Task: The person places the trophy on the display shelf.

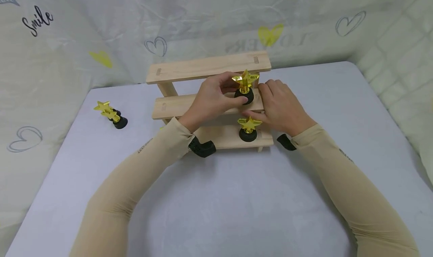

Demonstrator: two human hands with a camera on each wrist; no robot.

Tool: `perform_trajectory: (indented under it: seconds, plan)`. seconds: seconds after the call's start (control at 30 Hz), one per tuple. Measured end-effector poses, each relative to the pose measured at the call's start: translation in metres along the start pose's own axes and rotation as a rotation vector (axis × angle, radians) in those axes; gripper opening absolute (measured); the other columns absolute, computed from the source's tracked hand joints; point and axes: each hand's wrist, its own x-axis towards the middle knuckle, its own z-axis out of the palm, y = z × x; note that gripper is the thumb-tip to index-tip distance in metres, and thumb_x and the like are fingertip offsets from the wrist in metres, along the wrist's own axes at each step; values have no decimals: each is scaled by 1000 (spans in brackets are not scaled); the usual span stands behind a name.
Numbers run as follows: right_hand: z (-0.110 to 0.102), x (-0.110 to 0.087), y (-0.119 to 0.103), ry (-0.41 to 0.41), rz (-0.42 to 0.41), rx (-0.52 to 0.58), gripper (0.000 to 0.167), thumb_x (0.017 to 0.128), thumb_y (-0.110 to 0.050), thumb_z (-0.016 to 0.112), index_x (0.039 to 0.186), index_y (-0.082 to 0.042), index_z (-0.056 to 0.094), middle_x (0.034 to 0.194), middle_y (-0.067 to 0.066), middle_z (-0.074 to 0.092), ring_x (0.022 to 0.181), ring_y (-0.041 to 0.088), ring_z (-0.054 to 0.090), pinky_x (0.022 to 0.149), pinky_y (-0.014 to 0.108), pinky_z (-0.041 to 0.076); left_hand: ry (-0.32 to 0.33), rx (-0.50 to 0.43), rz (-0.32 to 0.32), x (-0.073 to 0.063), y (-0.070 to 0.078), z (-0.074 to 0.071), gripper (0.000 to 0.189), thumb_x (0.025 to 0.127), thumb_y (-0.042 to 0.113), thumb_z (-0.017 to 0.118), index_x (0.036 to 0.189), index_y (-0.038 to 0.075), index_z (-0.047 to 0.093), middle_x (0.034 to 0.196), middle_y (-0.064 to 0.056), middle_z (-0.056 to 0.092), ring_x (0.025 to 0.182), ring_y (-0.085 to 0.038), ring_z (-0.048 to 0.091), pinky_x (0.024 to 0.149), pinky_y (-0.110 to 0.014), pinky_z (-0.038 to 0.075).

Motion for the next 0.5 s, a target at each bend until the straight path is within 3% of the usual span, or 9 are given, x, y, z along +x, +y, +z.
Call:
perform_trajectory:
  seconds: [0.17, 0.5]
  plan:
    - [0, 0, 1, 4, -6, 3, 102, 94, -84, 29, 106, 13, 58, 84, 21, 55, 77, 39, 50, 67, 48, 45, -17, 21, -11, 4, -3, 4, 39, 87, 10, 81, 124, 7, 68, 122, -10, 73, 115, -19, 72, 100, -18, 58]
    - [-2, 1, 0, -6, -2, -7, 101, 94, -85, 27, 102, 11, 57, 81, 19, 54, 75, 38, 49, 66, 46, 43, -33, 103, -43, 9, -9, 7, 37, 89, 14, 80, 123, 10, 68, 124, -8, 74, 113, -19, 73, 98, -23, 60]
